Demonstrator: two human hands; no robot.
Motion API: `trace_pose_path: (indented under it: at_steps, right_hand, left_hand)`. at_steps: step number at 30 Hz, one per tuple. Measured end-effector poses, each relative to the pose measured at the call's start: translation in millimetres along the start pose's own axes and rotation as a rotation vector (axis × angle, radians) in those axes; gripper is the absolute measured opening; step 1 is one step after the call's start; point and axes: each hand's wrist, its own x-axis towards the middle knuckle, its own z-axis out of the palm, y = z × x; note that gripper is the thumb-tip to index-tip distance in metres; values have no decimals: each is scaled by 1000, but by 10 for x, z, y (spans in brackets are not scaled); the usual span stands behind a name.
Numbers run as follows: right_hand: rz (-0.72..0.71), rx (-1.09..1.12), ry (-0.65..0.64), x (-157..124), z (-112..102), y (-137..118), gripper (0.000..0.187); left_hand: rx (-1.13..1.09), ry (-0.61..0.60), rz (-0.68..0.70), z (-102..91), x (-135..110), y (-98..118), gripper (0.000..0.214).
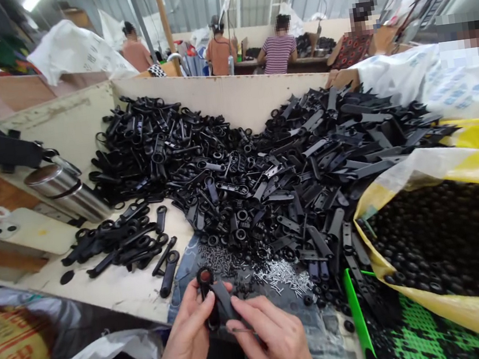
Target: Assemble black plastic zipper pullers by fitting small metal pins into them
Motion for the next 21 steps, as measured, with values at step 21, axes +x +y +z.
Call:
trace_pose_path:
  at_steps: [21]
  right_hand:
    - [-17,-177,191,-69,332,-99,22]
  left_hand:
    - [-26,77,29,137,-118,-118,38]
